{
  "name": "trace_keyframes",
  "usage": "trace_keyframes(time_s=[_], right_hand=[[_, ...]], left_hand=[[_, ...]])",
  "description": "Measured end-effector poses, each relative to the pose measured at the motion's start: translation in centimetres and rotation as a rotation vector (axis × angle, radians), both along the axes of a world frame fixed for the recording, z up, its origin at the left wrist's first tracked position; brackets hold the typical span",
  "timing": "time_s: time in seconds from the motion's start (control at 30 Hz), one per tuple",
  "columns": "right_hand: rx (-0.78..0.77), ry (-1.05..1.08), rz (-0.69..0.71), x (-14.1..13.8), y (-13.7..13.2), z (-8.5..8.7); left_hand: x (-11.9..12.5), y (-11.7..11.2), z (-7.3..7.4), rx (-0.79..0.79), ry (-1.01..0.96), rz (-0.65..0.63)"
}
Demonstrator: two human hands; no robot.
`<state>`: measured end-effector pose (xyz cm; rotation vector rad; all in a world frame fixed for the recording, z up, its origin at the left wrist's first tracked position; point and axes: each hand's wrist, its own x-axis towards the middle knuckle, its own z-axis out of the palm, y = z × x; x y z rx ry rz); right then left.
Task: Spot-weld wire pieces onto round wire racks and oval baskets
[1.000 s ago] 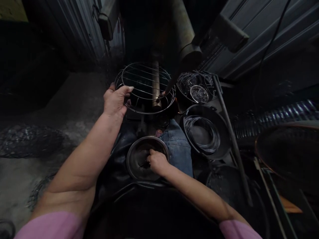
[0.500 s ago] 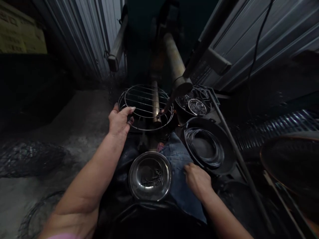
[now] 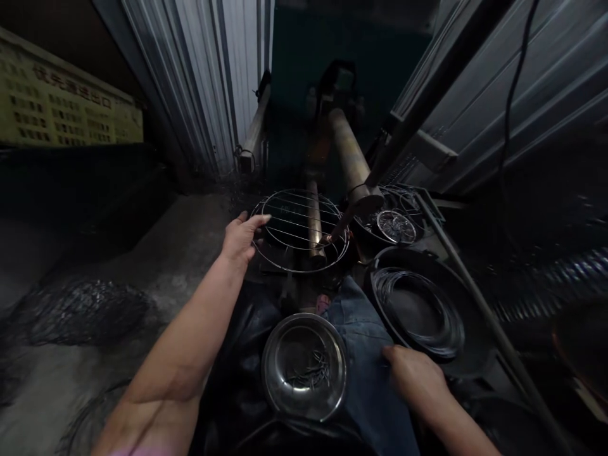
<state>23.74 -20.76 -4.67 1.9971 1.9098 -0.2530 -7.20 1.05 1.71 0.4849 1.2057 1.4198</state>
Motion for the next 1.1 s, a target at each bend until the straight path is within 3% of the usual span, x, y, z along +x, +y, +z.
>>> trace_keyframes(time_s=[0.1, 0.27, 0.37, 0.5, 0.63, 0.83, 0.93, 1.1], right_hand=[[0.032, 0.101, -0.04, -0.3, 0.9, 1.8], [0.253, 0.469, -0.004, -3.0, 4.4, 5.6], [0.341, 0.634, 0.029, -5.4, 6.9, 6.8], [0.471, 0.814, 0.074, -7.8, 8.8, 6.8], [0.525, 0.91, 0.108, -7.9, 8.6, 5.9], [0.601, 0.935, 0.062, -6.2, 7.8, 6.2], [0.644, 1.09, -0.011, -6.6, 8.2, 6.7], [0.707, 1.192, 0.037, -8.3, 10.1, 6.3]], left_hand=[[0.1, 0.1, -0.1, -0.016, 0.041, -0.074], [0.4, -1.3, -0.4, 0.0, -0.014, 0.051], [0.8, -2.5, -0.5, 0.047, -0.034, 0.104], [1.5, -4.2, -0.5, 0.132, -0.065, 0.126], [2.2, -5.2, -0.5, 0.183, -0.114, 0.141], [2.8, -5.1, -1.0, 0.177, -0.162, 0.121], [2.9, -4.9, -1.3, 0.155, -0.148, 0.127], [2.8, -4.7, -1.4, 0.167, -0.093, 0.136]])
